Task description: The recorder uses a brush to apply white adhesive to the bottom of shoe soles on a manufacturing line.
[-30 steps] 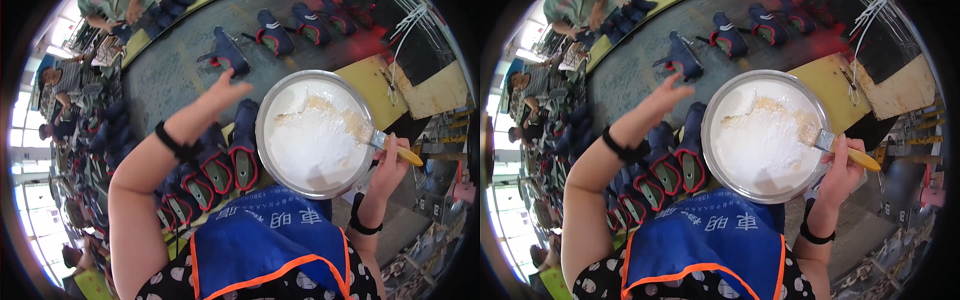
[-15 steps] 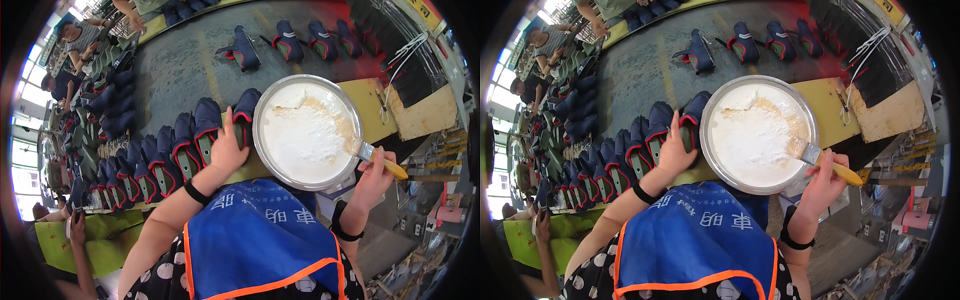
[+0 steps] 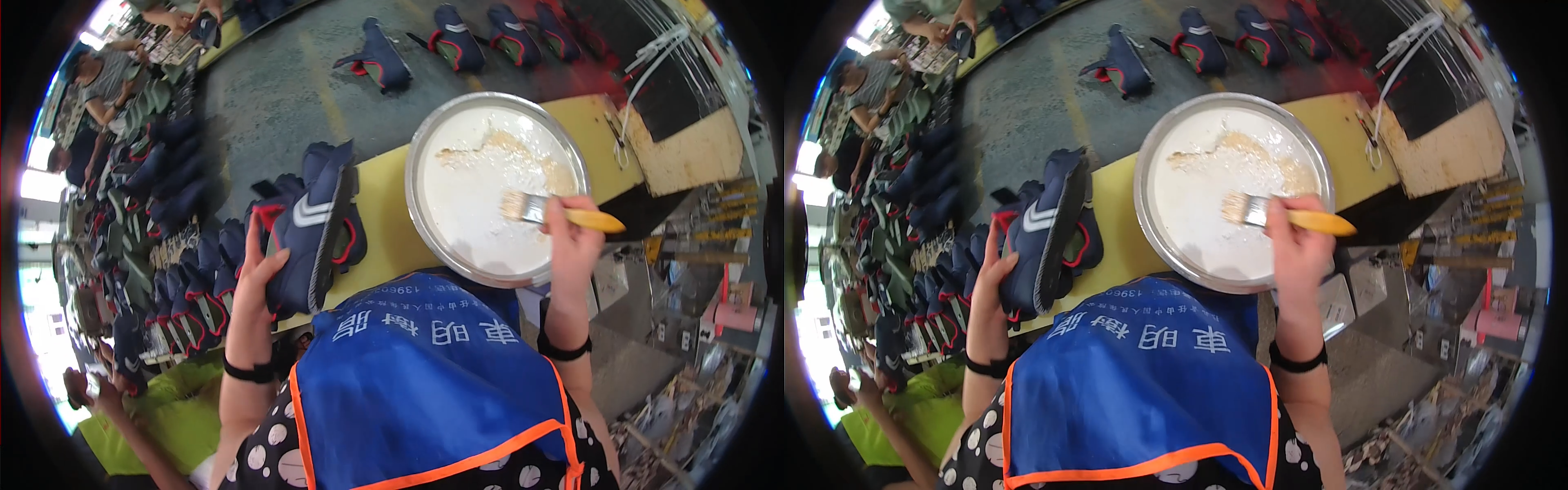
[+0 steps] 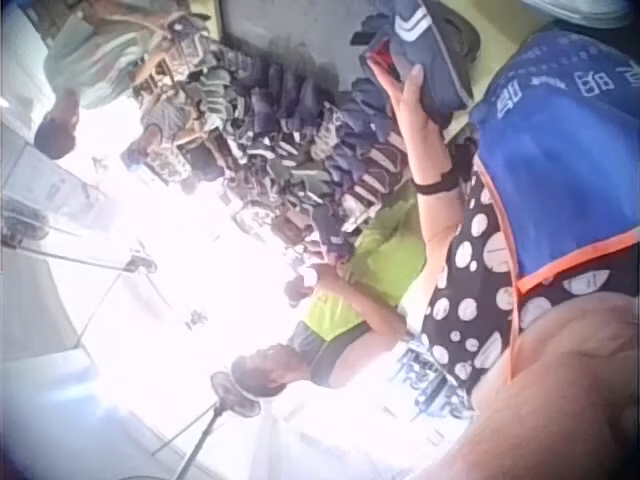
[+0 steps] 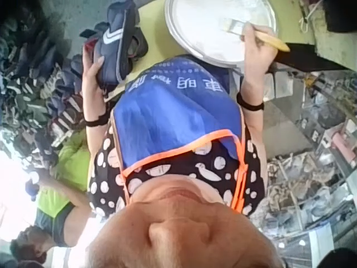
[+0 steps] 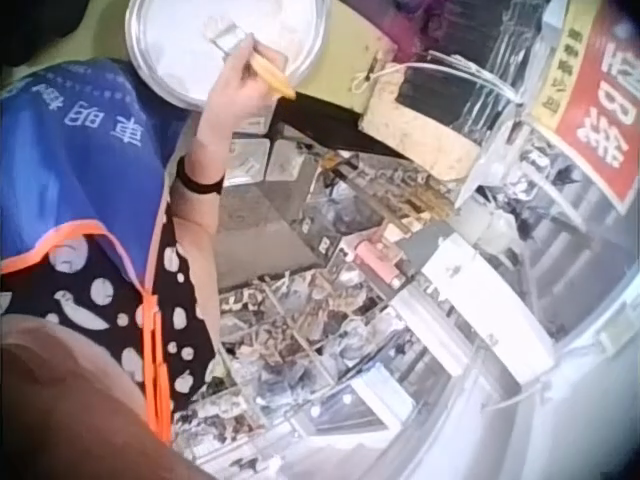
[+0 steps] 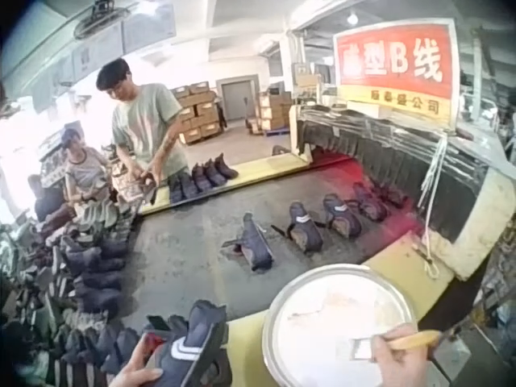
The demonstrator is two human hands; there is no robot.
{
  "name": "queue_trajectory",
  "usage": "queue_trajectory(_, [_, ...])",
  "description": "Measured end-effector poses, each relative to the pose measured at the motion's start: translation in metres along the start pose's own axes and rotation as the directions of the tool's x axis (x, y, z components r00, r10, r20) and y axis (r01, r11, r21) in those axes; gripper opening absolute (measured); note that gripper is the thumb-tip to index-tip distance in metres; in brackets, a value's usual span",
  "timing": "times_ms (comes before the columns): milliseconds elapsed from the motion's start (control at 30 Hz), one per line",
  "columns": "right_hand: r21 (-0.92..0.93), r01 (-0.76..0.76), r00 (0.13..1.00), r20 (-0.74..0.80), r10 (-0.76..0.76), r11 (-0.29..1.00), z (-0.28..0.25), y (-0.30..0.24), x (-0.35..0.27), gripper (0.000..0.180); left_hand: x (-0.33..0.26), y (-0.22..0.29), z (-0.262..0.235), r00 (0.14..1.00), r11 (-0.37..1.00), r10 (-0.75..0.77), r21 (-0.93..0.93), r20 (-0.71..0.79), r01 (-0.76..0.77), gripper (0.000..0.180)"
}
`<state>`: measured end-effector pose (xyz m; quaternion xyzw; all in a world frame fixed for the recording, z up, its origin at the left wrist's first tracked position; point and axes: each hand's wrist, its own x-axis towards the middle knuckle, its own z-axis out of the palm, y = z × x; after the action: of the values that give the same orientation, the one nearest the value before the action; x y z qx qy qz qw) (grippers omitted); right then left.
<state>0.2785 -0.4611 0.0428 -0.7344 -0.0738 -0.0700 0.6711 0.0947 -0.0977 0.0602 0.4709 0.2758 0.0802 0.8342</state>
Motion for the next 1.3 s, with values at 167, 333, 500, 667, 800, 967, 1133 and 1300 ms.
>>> queue_trajectory(167, [-0.297, 0.155, 0.978, 0.183, -0.103, 0.942, 0.035, 0.010, -0.003, 0.010, -0.026, -0.046, -0.013, 0.866, 0.526, 0.491, 0.824, -0.092, -0.211, 0.085])
queue_trajectory(333, [-0.512, 0.250, 0.948, 0.303, -0.100, 0.822, 0.054, 0.015, -0.006, 0.013, -0.017, -0.047, -0.013, 0.696, -0.422, 0.515, 0.855, 0.501, -0.302, 0.066])
queue_trajectory(500, [-0.469, 0.098, 0.961, 0.274, 0.039, 0.878, 0.051, -0.006, -0.006, 0.012, -0.018, -0.025, 0.011, 0.811, -0.371, 0.372, 0.873, 0.452, -0.316, 0.109])
queue_trajectory(667, [-0.206, 0.276, 0.960, 0.105, -0.259, 0.939, 0.031, -0.029, -0.005, 0.014, 0.002, -0.016, 0.024, 0.900, -0.090, 0.331, 0.958, 0.285, -0.271, 0.106])
queue_trajectory(800, [-0.267, 0.372, 0.928, 0.099, -0.359, 0.889, 0.022, -0.017, 0.000, 0.015, 0.004, 0.004, 0.029, 0.941, 0.136, 0.192, 0.942, 0.279, -0.307, 0.096])
queue_trajectory(967, [-0.426, 0.355, 0.932, 0.087, -0.353, 0.832, 0.011, -0.014, 0.002, 0.015, -0.011, 0.017, 0.053, 0.961, 0.897, -0.129, 0.442, 0.245, 0.008, 0.084])
queue_trajectory(1133, [-0.461, 0.624, 0.771, 0.233, -0.592, 0.631, 0.005, -0.047, 0.000, 0.022, -0.002, 0.011, 0.086, 0.877, 0.894, -0.347, 0.401, 0.332, 0.201, 0.082])
queue_trajectory(1300, [-0.200, 0.751, 0.642, 0.446, -0.624, 0.629, 0.007, -0.067, -0.012, 0.021, 0.003, 0.011, 0.107, 0.834, 0.842, -0.424, 0.494, 0.352, 0.219, 0.082])
